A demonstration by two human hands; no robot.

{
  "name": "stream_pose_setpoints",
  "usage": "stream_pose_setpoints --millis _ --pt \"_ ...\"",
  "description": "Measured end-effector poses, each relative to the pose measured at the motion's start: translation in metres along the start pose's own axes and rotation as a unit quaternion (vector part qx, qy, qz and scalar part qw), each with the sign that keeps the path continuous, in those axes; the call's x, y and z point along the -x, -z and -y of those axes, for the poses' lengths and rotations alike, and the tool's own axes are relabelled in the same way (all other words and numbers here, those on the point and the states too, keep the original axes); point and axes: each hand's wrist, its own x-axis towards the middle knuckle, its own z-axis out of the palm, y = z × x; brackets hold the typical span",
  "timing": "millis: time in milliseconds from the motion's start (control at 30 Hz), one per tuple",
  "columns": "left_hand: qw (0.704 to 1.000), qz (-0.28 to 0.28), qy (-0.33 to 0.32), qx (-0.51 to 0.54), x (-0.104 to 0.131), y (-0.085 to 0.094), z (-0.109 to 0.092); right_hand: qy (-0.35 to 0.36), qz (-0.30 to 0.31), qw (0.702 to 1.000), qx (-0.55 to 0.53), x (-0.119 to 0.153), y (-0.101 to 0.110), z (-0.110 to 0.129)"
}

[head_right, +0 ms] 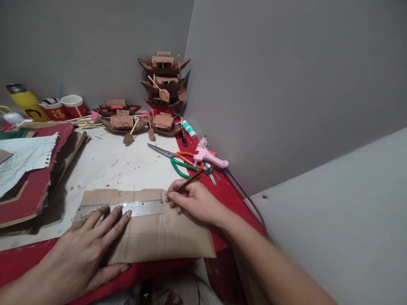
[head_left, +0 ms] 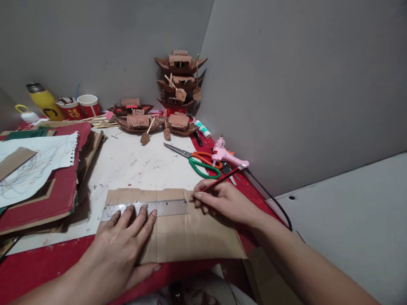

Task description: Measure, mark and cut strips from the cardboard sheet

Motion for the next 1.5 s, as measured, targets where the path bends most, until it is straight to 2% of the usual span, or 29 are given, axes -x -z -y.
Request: stream_pose_setpoints --millis 100,200,300,433,600,700,767,933,1067,1200,1300,1433,1500 --pt "1.0 -0.015 -0.022 -0.012 0.005 -0.002 0.003 0.038 -0.052 0.998 -0.006 0.002 0.002 -0.006" --pt "0.998 -0.033 -0.04 -0.023 0.012 -0.006 0.006 0.09 -0.119 0.984 0.097 0.003 0.003 -0.011" --pt "0.998 -0.051 -0.037 -0.02 0.019 -0.01 0.007 0.145 -0.136 0.956 0.217 0.005 0.0 -0.014" --pt "0.997 -0.073 -0.035 -0.013 0.025 -0.011 0.002 0.194 -0.105 0.929 0.298 0.01 -0.006 -0.019" --pt "0.996 -0.081 -0.034 0.014 0.032 -0.009 -0.004 0.228 -0.087 0.914 0.324 0.019 -0.012 -0.024" --pt "0.995 -0.082 -0.044 0.033 0.035 -0.012 -0.005 0.259 -0.08 0.904 0.33 0.027 -0.019 -0.02" --pt "0.994 -0.087 -0.046 0.052 0.036 -0.013 -0.004 0.27 -0.055 0.901 0.335 0.033 -0.027 -0.015" --pt "0.993 -0.083 -0.049 0.064 0.032 -0.013 -0.002 0.207 0.046 0.909 0.358 0.043 -0.051 -0.008" --pt "0.991 -0.097 -0.051 0.071 0.029 -0.013 -0.001 0.193 0.063 0.912 0.356 0.045 -0.06 -0.011" --pt "0.992 -0.111 -0.004 0.068 0.029 -0.016 0.007 0.226 0.041 0.904 0.36 0.044 -0.06 -0.015" --pt "0.992 -0.104 0.06 0.039 0.03 -0.018 0.018 0.235 -0.001 0.898 0.373 0.041 -0.054 -0.015" --pt "0.981 -0.081 0.173 0.012 0.031 -0.018 0.03 0.21 -0.079 0.879 0.42 0.035 -0.039 -0.018" --pt "0.977 -0.065 0.205 0.002 0.031 -0.015 0.031 0.188 -0.1 0.874 0.436 0.033 -0.032 -0.021"
